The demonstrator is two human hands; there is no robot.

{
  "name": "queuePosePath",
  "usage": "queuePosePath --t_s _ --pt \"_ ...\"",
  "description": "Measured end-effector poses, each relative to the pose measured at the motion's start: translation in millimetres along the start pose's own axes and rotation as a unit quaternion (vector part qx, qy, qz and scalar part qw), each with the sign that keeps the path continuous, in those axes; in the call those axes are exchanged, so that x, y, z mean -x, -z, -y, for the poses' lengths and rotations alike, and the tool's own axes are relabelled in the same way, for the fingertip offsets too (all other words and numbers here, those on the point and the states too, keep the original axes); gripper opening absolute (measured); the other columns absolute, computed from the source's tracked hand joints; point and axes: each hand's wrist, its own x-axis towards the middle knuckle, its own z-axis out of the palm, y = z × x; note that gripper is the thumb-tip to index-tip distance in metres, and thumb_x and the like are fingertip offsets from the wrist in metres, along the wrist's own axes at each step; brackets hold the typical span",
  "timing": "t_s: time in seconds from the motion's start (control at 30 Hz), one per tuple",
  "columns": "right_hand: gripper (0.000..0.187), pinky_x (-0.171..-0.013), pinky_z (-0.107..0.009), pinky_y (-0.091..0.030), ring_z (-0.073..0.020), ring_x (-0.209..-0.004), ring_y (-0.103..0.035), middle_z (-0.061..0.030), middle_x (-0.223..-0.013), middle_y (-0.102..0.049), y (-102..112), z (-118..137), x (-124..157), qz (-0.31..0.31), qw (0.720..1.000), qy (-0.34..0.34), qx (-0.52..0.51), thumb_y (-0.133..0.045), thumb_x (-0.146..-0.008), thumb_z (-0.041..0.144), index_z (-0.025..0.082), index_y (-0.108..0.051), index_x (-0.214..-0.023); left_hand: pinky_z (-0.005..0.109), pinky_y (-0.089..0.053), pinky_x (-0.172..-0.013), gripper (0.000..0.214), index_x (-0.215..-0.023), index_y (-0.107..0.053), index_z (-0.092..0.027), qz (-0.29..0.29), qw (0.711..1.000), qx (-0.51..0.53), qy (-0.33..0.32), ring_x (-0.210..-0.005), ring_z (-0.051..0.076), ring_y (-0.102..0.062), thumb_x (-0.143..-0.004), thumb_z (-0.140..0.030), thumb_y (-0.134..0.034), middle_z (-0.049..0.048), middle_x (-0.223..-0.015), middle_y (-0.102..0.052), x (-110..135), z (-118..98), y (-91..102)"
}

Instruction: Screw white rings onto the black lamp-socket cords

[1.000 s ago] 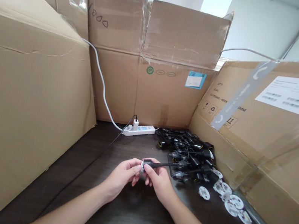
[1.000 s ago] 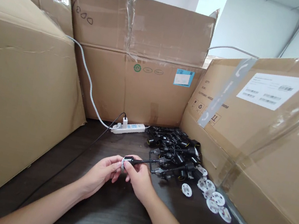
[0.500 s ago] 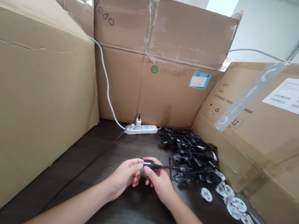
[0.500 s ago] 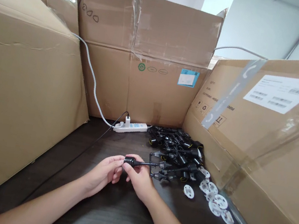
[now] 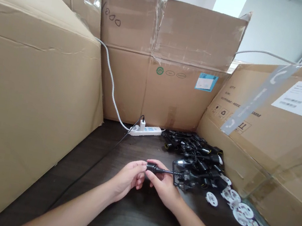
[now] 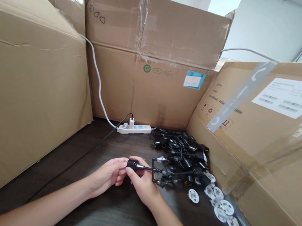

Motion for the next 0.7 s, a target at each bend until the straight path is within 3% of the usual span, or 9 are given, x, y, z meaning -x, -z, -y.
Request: queuePosePath --t_s 0.23,0.47,0.7 --pt "0.037 -0.058 -0.027 -0.051 -0.0167 -0.073 -0.062 -0.0053 -0.099 -0.068 0.9 8.6 1.0 0.005 0.999 0.015 0.033 -0.067 -0.087 0.04 0.021 -0.062 -0.119 0.021 -0.027 -0.045 0.031 -0.088 -0.056 -0.016 -0.014 0.999 -0.028 -0.004 -0.044 0.006 -0.033 -0.078 -0.041 -0.07 -0.0082 -0.052 -0.042 -2.7 2.0 2.0" --pt "0.034 -0.074 -0.033 -0.054 -0.0199 -0.083 -0.066 -0.0056 -0.105 -0.07 3.6 11.9 1.9 0.017 0.996 0.053 0.074 -0.066 -0.088 0.036 0.022 -0.063 -0.119 0.021 -0.026 -0.046 0.03 -0.081 -0.052 -0.018 -0.017 1.0 0.011 0.019 -0.045 0.007 -0.034 -0.074 -0.039 -0.073 -0.0078 -0.052 -0.043 -0.7 -2.0 2.2" --pt "0.035 -0.065 -0.029 -0.053 -0.0182 -0.077 -0.064 -0.0047 -0.101 -0.069 1.5 8.9 2.6 0.016 0.997 0.049 0.055 -0.067 -0.088 0.039 0.023 -0.063 -0.119 0.02 -0.028 -0.047 0.033 -0.08 -0.053 -0.016 -0.018 0.996 0.072 0.045 -0.046 0.006 -0.034 -0.075 -0.043 -0.072 -0.0075 -0.052 -0.041 0.7 -2.3 1.2"
